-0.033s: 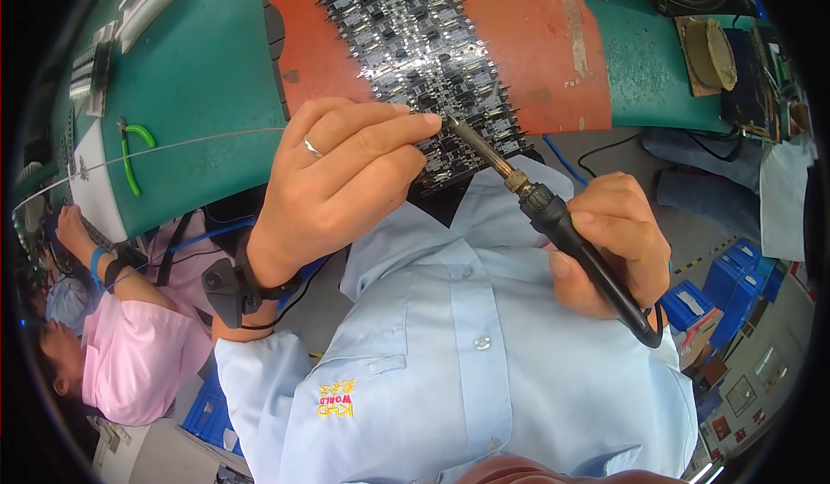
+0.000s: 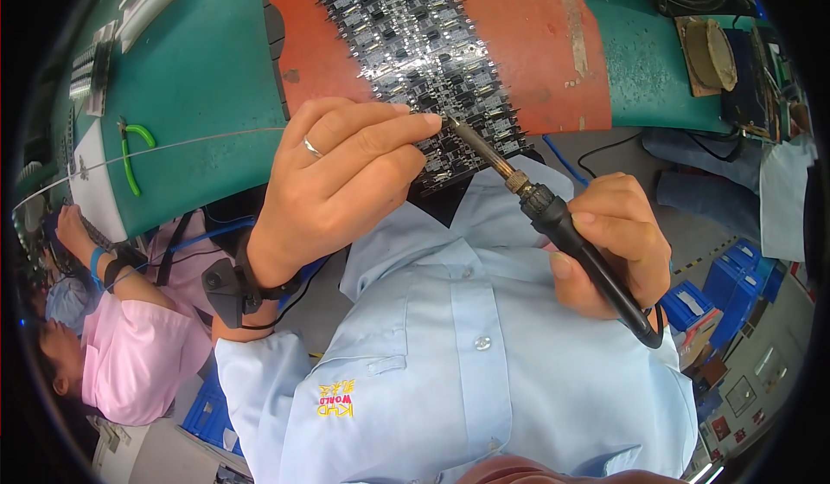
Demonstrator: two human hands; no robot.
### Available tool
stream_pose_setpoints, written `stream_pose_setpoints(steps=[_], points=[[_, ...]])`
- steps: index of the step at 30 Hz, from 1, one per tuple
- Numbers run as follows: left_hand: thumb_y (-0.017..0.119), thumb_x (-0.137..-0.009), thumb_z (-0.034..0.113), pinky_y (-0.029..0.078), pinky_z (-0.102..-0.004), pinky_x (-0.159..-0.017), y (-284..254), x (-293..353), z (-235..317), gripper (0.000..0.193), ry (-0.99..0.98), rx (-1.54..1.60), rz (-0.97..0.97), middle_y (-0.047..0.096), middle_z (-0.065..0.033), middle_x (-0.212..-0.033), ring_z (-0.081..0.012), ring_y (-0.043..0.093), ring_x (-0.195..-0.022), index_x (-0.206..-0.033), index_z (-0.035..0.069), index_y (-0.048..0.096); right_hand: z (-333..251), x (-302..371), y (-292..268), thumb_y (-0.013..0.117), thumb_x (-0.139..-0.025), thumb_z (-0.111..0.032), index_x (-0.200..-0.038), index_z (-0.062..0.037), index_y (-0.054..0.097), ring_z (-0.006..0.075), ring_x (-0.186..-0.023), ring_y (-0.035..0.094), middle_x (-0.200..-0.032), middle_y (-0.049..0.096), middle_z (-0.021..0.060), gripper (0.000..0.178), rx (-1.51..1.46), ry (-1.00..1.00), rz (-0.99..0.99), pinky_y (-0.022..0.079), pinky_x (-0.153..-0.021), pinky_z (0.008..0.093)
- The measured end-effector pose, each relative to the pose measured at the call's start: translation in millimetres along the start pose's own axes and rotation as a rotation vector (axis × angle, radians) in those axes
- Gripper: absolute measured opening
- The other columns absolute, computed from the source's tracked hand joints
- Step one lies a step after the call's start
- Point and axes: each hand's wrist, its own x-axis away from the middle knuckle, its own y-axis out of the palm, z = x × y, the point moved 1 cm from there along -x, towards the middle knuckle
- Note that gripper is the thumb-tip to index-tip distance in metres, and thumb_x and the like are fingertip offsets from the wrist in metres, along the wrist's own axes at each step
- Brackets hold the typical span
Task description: The technician is soldering small electronic components onto a printed circuit board at an electronics assembly station.
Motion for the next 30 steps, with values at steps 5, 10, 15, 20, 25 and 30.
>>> stream_pose_setpoints(steps=[5, 10, 15, 20, 25, 30], points=[[0.072, -0.065, -0.001, 0.05, -0.0348, -0.076, 1.8, 0.2, -0.2, 0.02, -0.005, -0.025, 0.058, 0.072, -0.0044, -0.105, -0.0217, 0.067, -0.093, -0.08, 0.006, 0.062, -0.7, -0.9, 0.8, 0.077, -0.069, -0.001, -0.102, 0.0005, 0.058, 0.0256, -0.067, 0.06, -0.084, 0.065, 0.0145, 0.038, -0.002, -0.008, 0.02, 0.049, -0.061, 0.0349], [0.073, -0.064, -0.001, 0.05, -0.0347, -0.075, 2.8, 0.1, 0.2, 0.02, -0.011, -0.021, 0.058, 0.072, -0.0045, -0.104, -0.0217, 0.067, -0.093, -0.08, 0.006, 0.063, 1.3, -0.5, 1.0, 0.077, -0.07, -0.001, -0.102, 0.0008, 0.057, 0.0256, -0.066, 0.06, -0.083, 0.065, 0.0148, 0.038, -0.006, -0.006, -0.006, 0.049, -0.06, 0.0349], [0.073, -0.065, -0.004, 0.052, -0.0399, -0.08, -2.0, 0.7, 2.2, 0.022, -0.022, 0.019, 0.001, 0.072, -0.0128, -0.108, -0.0304, 0.066, -0.096, -0.084, 0.003, 0.063, 4.4, -0.7, -4.4, 0.077, -0.073, -0.005, -0.103, 0.0015, 0.057, 0.0246, -0.066, 0.06, -0.082, 0.065, 0.015, 0.036, -0.044, -0.03, 0.048, 0.048, -0.06, 0.034], [0.073, -0.062, 0.0, 0.049, -0.0362, -0.074, -3.6, 0.4, 2.8, 0.022, -0.042, 0.009, 0.064, 0.071, -0.0042, -0.098, -0.0214, 0.066, -0.09, -0.082, 0.006, 0.064, 12.8, 0.2, -10.1, 0.078, -0.075, -0.009, -0.1, 0.0036, 0.058, 0.0229, -0.067, 0.06, -0.082, 0.065, 0.016, 0.034, -0.157, -0.023, 0.142, 0.046, -0.06, 0.033], [0.075, -0.067, -0.001, 0.046, -0.0355, -0.06, -16.0, -3.0, 8.8, 0.021, -0.185, -0.039, 0.013, 0.063, -0.0064, -0.082, -0.0225, 0.062, -0.074, -0.084, 0.005, 0.065, 16.8, 0.7, -9.6, 0.078, -0.076, -0.009, -0.098, 0.0052, 0.059, 0.0222, -0.066, 0.06, -0.08, 0.066, 0.0172, 0.032, -0.218, 0.015, 0.127, 0.046, -0.061, 0.0326], [0.075, -0.074, -0.002, 0.044, -0.0344, -0.049, -12.5, -7.8, 7.7, 0.018, -0.343, 0.103, -0.008, 0.055, -0.0082, -0.076, -0.0243, 0.058, -0.062, -0.087, 0.004, 0.064, 19.8, -0.9, -7.7, 0.078, -0.076, -0.009, -0.098, 0.0051, 0.06, 0.0222, -0.066, 0.06, -0.08, 0.066, 0.0176, 0.032, -0.259, 0.022, 0.122, 0.045, -0.061, 0.0322]])
